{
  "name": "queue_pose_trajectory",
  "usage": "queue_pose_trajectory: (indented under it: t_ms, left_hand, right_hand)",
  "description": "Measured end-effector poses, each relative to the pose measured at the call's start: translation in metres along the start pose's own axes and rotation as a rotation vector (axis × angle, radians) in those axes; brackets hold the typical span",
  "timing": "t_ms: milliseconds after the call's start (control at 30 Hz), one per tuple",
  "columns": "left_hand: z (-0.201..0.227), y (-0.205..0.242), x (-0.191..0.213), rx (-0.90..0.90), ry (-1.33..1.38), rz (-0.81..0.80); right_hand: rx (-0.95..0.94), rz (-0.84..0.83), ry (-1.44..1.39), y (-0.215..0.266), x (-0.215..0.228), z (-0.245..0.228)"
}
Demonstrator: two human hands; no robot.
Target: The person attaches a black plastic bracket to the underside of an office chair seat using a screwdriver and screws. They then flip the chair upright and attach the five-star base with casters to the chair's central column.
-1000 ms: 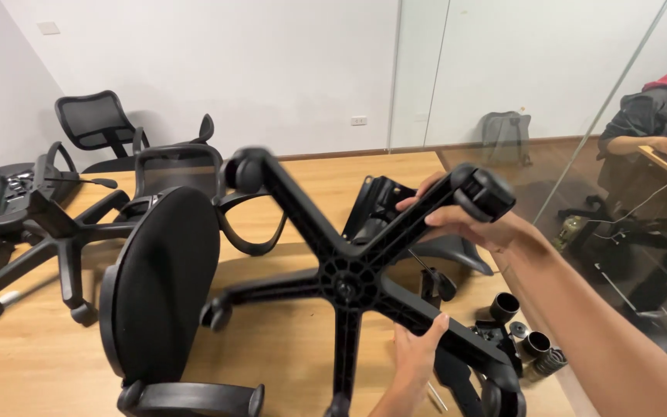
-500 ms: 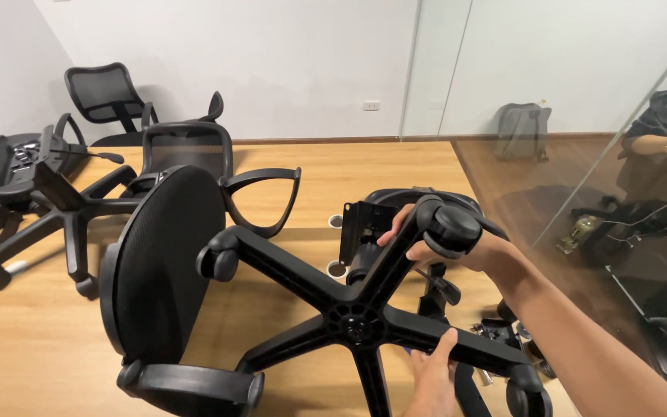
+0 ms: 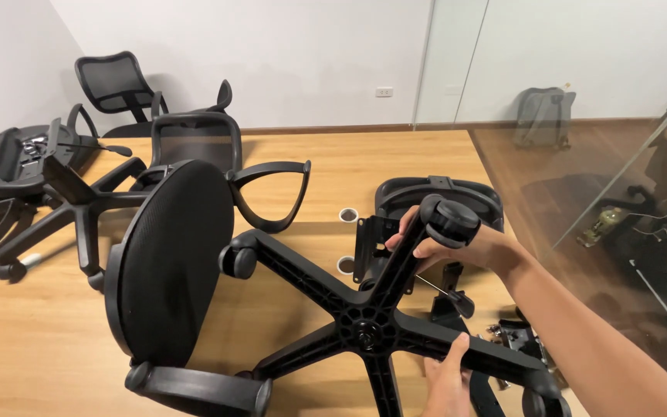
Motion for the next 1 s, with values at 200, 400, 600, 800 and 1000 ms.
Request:
queue_pose_trajectory:
  t_ms: [200,400,600,800,1000]
  left_hand:
    - [-0.015,-0.024,0.012,0.007,0.128,0.02]
    - [-0.006,-0.019,0.008,0.044,0.058,0.057]
    - [0.01,-0.016,0.032,0.259,-0.389,-0.003]
    - [0.127,-0.018,0.06,-0.075,-1.145,-0.167]
    - [0.244,0.023,0.043,-0.549,-1.148,0.193]
  right_hand:
    - [0.021,0.03,0.009,-0.012,0.012,0.011]
    - [0.041,-0.093,-0.078,-0.023,0.011,0.019]
    - [-0.029,0.071,-0.072,-0.026,0.018,0.024]
    - [-0.03,0.209,0.024,-0.019,0.02,0.022]
    - [-0.054,0.24,0.018,-0.018,0.037,0.042]
Point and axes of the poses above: each hand's wrist, its own y-axis away from the middle knuckle, its own x-axis out of the back of the hand, z = x × y, the point moved 10 cm from there along -y, towards the middle knuckle, and after that the axes turned 2 degrees about z, right-handed, at the moved point
